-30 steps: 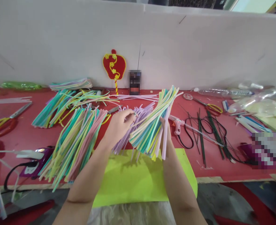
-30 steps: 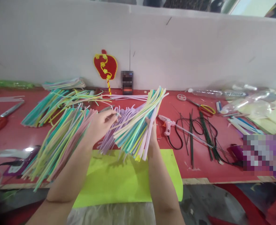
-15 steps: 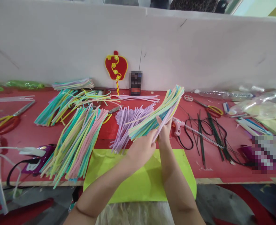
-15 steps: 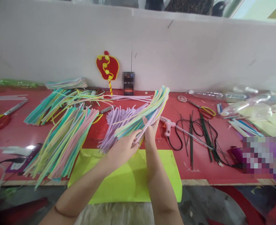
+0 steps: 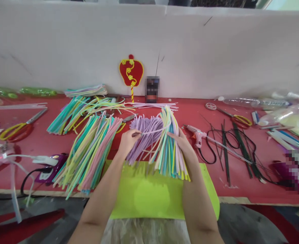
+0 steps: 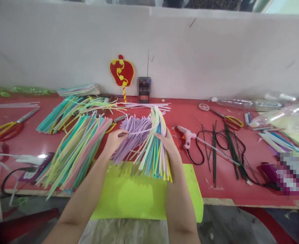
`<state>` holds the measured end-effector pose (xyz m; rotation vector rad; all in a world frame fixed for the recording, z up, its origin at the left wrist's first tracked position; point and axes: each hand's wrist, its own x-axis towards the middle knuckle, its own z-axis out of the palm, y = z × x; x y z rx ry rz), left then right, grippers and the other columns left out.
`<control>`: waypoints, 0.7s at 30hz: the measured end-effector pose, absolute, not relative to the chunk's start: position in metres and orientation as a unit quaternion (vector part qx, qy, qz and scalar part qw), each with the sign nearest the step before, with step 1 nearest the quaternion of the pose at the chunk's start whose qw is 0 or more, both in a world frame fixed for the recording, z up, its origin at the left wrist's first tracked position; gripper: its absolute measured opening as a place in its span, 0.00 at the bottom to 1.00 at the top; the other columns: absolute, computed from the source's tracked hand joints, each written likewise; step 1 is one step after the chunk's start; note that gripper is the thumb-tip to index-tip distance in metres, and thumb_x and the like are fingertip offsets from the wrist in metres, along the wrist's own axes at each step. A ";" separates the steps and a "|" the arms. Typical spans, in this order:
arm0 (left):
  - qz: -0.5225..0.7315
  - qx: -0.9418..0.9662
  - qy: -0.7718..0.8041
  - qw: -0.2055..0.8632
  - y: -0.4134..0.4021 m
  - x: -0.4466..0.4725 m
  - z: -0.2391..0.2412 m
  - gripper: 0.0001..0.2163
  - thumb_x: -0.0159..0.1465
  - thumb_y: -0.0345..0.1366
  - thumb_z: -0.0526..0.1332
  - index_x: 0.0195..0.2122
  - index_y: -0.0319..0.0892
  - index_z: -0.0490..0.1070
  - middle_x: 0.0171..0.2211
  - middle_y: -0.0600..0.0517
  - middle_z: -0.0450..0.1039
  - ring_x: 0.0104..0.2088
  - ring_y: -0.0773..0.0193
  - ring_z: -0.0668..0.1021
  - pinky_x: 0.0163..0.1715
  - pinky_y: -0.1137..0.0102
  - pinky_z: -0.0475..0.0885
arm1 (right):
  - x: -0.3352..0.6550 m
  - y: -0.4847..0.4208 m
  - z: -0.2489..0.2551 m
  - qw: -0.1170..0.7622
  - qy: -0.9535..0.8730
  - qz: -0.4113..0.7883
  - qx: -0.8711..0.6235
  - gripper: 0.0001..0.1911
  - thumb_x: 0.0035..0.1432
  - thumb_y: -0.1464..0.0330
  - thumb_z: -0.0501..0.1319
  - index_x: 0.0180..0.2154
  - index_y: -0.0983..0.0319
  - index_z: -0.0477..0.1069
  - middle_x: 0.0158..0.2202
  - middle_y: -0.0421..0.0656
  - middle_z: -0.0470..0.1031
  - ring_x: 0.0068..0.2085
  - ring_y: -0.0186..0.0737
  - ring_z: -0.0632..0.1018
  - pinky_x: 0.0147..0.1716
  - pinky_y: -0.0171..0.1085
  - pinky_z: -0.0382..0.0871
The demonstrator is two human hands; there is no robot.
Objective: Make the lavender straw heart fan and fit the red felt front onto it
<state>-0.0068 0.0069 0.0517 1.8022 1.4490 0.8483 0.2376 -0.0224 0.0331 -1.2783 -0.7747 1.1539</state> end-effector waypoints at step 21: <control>0.270 0.682 0.579 0.356 0.019 -0.013 0.025 0.05 0.57 0.31 0.62 0.35 0.41 0.75 0.37 0.48 0.79 0.41 0.60 0.79 0.45 0.68 0.70 | 0.246 -0.003 -0.008 0.578 -0.359 0.438 -0.588 0.32 0.35 0.66 0.72 0.46 0.57 0.67 0.42 0.39 0.76 0.43 0.44 0.76 0.50 0.50 0.68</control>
